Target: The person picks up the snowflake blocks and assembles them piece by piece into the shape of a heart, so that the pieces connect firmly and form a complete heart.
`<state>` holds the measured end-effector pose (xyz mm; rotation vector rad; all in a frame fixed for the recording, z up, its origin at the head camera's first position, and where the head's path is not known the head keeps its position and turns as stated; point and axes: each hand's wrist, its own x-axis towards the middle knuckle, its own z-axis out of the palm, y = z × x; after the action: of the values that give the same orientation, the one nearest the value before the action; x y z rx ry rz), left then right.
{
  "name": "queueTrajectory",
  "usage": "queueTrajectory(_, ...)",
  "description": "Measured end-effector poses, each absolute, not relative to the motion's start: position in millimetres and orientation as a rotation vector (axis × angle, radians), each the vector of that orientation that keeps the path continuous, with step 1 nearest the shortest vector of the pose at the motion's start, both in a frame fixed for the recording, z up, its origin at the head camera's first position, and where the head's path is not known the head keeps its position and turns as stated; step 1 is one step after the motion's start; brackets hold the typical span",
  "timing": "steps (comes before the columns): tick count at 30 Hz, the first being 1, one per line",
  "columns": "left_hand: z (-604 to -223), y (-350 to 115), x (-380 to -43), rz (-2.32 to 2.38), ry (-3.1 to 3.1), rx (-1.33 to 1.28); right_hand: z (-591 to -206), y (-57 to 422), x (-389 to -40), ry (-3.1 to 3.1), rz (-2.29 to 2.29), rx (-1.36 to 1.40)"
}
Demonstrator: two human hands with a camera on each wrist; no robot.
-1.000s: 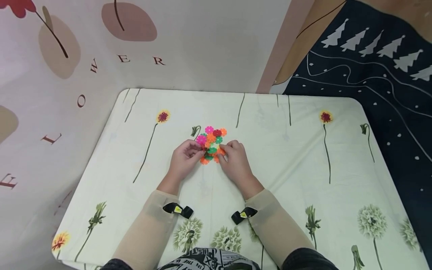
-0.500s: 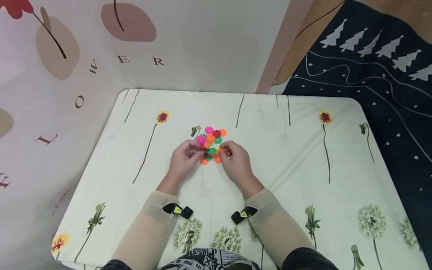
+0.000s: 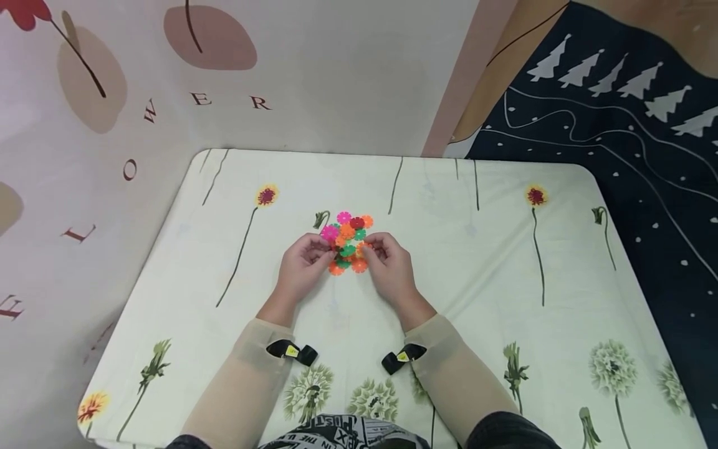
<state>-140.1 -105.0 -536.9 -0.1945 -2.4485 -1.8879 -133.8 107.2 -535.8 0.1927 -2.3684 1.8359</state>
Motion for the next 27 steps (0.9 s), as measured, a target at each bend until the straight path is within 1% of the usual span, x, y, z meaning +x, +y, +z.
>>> queueTrajectory(5, -536.2, -105.3, -140.5, -1.886, -2.446, -0.212, -534.5, 105.2, -133.2, -2.371, 1.845, 0.154)
queueTrajectory(14, -536.2, -106.0, -139.2, -1.926, -2.435, -0.204, -536.2, 105.8, -135.1, -2.369, 1.827, 0.208)
queueTrajectory(27, -541.6, -107.7, -139.7, -1.924, -2.457, -0.206, -535.9, 108.0, -134.0, -2.388, 1.806, 0.189)
